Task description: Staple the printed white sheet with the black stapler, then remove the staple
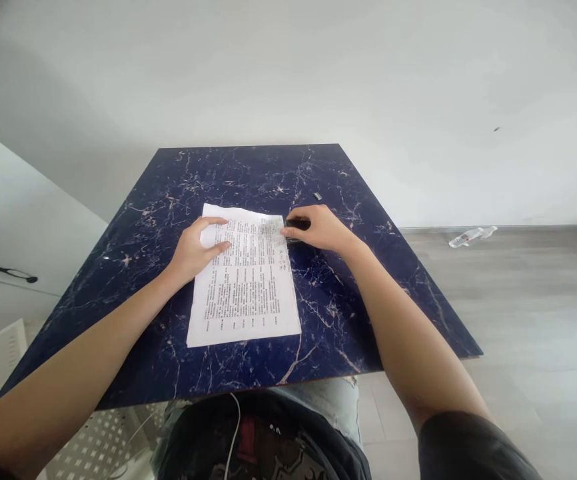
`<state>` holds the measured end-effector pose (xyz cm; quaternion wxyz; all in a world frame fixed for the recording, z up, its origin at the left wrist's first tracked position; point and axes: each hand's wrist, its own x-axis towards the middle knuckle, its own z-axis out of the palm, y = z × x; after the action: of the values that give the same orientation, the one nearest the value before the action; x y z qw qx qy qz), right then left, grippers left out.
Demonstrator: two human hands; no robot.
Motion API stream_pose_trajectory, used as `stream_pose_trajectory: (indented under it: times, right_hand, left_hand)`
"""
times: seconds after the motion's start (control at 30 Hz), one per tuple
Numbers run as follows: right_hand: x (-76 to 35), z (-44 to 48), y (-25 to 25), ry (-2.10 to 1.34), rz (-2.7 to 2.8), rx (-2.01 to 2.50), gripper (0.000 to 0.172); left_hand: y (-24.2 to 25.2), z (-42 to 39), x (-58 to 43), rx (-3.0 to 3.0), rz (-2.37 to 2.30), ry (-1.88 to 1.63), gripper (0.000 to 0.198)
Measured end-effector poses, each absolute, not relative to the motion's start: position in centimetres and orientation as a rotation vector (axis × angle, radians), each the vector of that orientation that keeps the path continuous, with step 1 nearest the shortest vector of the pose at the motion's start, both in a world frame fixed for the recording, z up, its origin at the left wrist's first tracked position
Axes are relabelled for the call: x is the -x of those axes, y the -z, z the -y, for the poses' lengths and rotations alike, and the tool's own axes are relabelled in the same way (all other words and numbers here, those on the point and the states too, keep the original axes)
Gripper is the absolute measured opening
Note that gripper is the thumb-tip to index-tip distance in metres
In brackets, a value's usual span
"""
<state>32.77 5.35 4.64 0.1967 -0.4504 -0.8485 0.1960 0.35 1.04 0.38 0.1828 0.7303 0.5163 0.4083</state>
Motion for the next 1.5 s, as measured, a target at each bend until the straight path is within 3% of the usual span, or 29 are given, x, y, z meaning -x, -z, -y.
stream_pose_trajectory:
  times: [0.13, 0.2, 1.5]
  right_hand:
    - [-32.5, -5.9, -3.8, -0.398, 2.32, 1.509, 0.059]
    - [-32.1, -6.1, -3.1, -0.371, 2.303, 1.586, 0.063]
    - [-27.6, -5.0, -1.7, -0.106, 2.154, 1.679, 0.057]
  left_hand:
    - [-0.6, -0.8, -0.6, -2.063, -1.434, -1.099, 0.04]
    - [-0.6, -0.8, -0.7, -2.051, -1.408, -1.104, 0.039]
    - [-0.8, -0.3, -1.4, -2.066, -1.399, -1.029, 0.042]
